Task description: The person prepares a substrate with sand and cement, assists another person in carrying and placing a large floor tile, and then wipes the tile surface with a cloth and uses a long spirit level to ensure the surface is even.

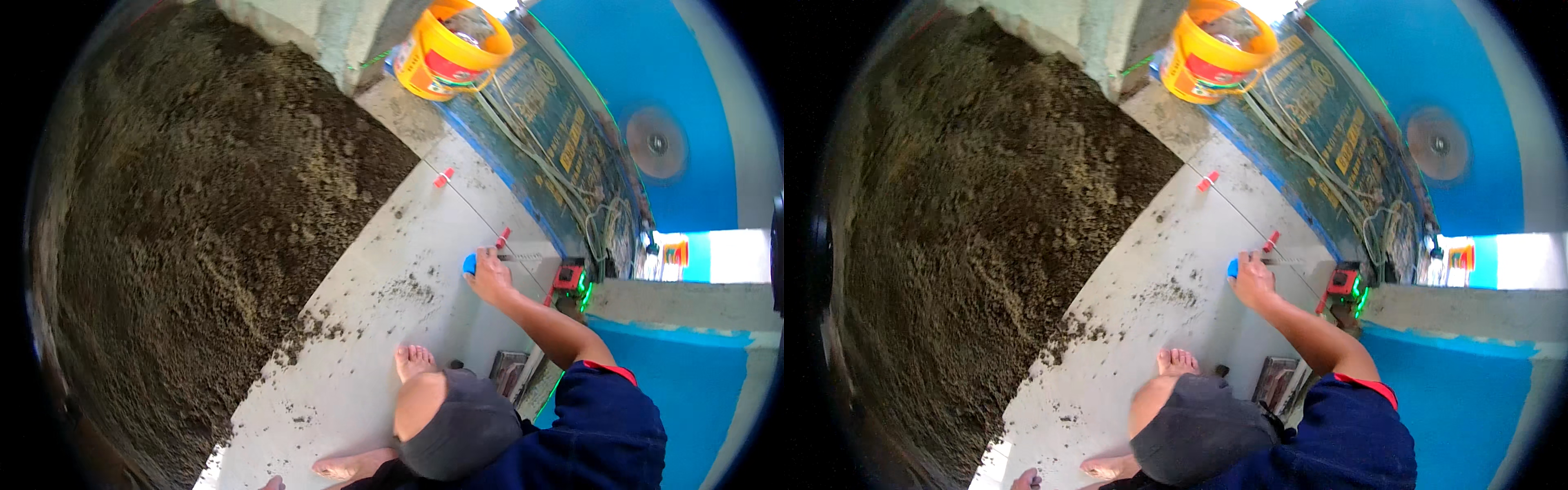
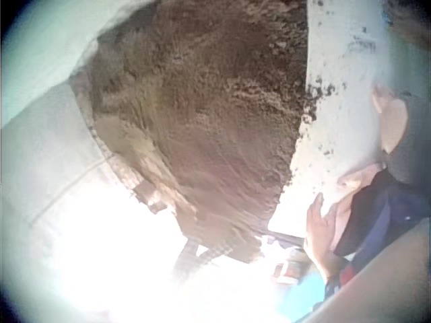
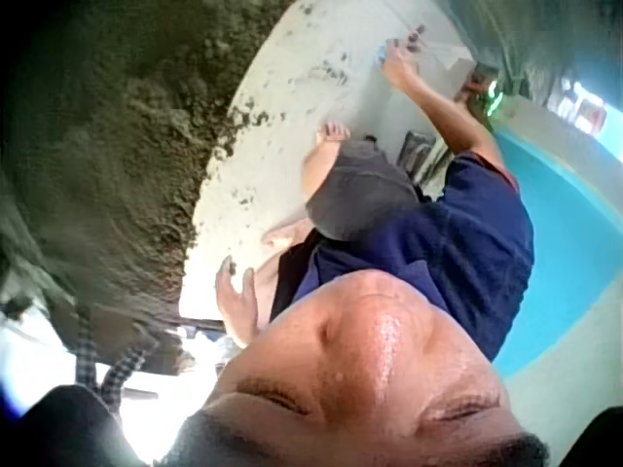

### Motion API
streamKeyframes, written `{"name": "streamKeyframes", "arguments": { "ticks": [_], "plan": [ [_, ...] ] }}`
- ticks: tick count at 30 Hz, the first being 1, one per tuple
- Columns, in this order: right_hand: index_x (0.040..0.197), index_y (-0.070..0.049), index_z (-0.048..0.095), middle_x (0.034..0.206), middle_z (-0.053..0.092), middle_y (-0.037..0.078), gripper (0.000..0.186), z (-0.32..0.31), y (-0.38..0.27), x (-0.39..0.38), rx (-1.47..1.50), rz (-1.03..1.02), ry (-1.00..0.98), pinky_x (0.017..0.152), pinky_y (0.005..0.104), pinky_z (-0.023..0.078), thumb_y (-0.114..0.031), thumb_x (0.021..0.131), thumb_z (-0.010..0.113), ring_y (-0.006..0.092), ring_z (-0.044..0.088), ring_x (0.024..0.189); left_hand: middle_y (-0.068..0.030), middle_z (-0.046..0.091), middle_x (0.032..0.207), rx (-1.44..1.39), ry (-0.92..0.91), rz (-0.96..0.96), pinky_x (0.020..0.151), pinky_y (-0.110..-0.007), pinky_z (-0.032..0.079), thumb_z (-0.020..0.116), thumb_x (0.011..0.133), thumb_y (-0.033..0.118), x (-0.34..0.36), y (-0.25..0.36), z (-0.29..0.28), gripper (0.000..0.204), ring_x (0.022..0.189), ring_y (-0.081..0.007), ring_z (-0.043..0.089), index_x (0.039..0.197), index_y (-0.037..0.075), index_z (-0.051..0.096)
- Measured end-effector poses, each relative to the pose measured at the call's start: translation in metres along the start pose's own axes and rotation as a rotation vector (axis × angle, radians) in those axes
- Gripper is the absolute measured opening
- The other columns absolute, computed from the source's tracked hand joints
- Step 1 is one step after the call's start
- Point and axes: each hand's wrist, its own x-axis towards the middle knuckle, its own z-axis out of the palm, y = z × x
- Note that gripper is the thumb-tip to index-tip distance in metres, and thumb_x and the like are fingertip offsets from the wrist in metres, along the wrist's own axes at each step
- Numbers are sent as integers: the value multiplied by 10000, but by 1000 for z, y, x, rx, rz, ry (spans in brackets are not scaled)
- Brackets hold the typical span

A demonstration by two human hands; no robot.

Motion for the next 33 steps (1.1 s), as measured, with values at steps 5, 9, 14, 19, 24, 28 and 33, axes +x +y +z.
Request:
{"name": "streamKeyframes", "arguments": {
  "ticks": [5, 9, 14, 19, 24, 28, 33],
  "plan": [
    [1219, 1, 505, 1261, 520, 219, 454, 34, 37, -6, 166, -300, 252, 940, 439, 479, -36, 783, 624, 398, 570, 1090, -236, 617, 1173, -38, -31, -51, 956, -397, 442, 649, 919, 249, 12, -14, 15, 480, 1080, -347, 586, 1303, -16, 538],
    [1182, 13, 542, 1246, 533, 212, 420, 52, 99, -11, 173, -96, 288, 959, 443, 472, 26, 763, 570, 419, 554, 1095, -233, 625, 1157, 40, -33, -14, 949, -400, 451, 652, 916, 245, 23, -13, 19, 477, 1061, -341, 599, 1300, -14, 542],
    [1149, -12, 556, 1208, 536, 217, 364, 39, 215, 38, -27, -45, 299, 900, 477, 486, 21, 787, 570, 434, 576, 1039, -232, 637, 1127, 54, 15, 86, 929, -404, 466, 658, 909, 252, 41, -8, 18, 475, 1034, -341, 613, 1289, -12, 551],
    [1150, -30, 566, 1147, 580, 195, 316, -10, 198, 105, -58, 235, 211, 877, 476, 493, -89, 844, 617, 430, 592, 1037, -231, 644, 1104, 48, 43, 29, 909, -408, 475, 658, 908, 256, 46, -15, 15, 469, 1006, -341, 620, 1279, -12, 558],
    [1074, -20, 621, 1019, 670, 189, 362, -131, 70, 191, 341, -32, 539, 829, 444, 509, -305, 856, 667, 377, 646, 949, -230, 651, 1081, 37, 47, -42, 889, -411, 484, 657, 907, 260, 49, -28, 18, 463, 978, -341, 627, 1269, -13, 566],
    [1117, -26, 639, 1039, 687, 187, 371, -226, -8, 276, 531, -218, 872, 843, 401, 515, -311, 881, 649, 322, 670, 976, -229, 656, 1062, 22, 53, -93, 872, -414, 491, 656, 906, 263, 47, -35, 21, 459, 956, -342, 632, 1262, -13, 571],
    [1230, -105, 613, 1204, 653, 156, 395, -306, -27, 397, -6, -308, 985, 942, 420, 486, -365, 940, 547, 312, 648, 1068, -229, 663, 1039, -8, 56, -137, 852, -417, 500, 655, 904, 267, 42, -50, 22, 453, 929, -342, 639, 1252, -13, 579]
  ]
}}
